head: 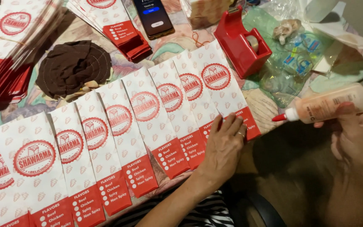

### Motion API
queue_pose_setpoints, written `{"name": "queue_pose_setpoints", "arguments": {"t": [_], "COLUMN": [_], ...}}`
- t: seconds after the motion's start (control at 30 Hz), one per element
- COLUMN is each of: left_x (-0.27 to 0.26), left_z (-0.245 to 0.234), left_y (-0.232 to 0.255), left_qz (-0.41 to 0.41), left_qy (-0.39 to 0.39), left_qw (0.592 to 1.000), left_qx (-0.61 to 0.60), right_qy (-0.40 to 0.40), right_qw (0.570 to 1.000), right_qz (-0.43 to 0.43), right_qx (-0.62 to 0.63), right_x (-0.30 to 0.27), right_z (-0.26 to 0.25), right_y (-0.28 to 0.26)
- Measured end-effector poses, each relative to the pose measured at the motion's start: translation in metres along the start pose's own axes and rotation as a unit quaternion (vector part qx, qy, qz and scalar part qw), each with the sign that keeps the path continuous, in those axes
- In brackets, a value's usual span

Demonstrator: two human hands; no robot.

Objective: The person organizes printed paper food wrappers by hand on a table, aligning a stack and then fanning them out to check them.

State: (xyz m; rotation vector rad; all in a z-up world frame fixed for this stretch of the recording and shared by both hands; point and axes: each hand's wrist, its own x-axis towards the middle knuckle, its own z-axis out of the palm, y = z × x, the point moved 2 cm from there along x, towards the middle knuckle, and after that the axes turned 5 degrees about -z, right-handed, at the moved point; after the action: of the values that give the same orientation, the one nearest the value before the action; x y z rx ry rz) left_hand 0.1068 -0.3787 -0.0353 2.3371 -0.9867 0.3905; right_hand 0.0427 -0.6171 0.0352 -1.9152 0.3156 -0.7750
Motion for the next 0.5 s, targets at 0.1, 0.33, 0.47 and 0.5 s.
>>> {"name": "queue_pose_setpoints", "arguments": {"t": [0.1, 0.33, 0.47, 0.5], "left_x": [0.003, 0.003, 0.004, 0.002], "left_z": [-0.010, -0.011, -0.012, -0.009], "left_y": [-0.006, -0.008, -0.006, -0.005], "left_qz": [-0.008, -0.027, -0.032, -0.032], "left_qy": [-0.001, 0.007, 0.024, 0.023], "left_qw": [1.000, 0.999, 0.998, 0.998], "left_qx": [-0.016, -0.027, -0.040, -0.044], "right_qy": [0.030, 0.068, 0.015, -0.030], "right_qw": [0.990, 0.981, 0.987, 0.990], "right_qz": [0.042, 0.081, 0.079, 0.097], "right_qx": [0.130, 0.164, 0.138, 0.096], "right_x": [-0.011, 0.009, 0.040, 0.047], "right_z": [0.002, -0.001, 0.008, 0.013], "right_y": [0.023, 0.076, 0.089, 0.092]}}
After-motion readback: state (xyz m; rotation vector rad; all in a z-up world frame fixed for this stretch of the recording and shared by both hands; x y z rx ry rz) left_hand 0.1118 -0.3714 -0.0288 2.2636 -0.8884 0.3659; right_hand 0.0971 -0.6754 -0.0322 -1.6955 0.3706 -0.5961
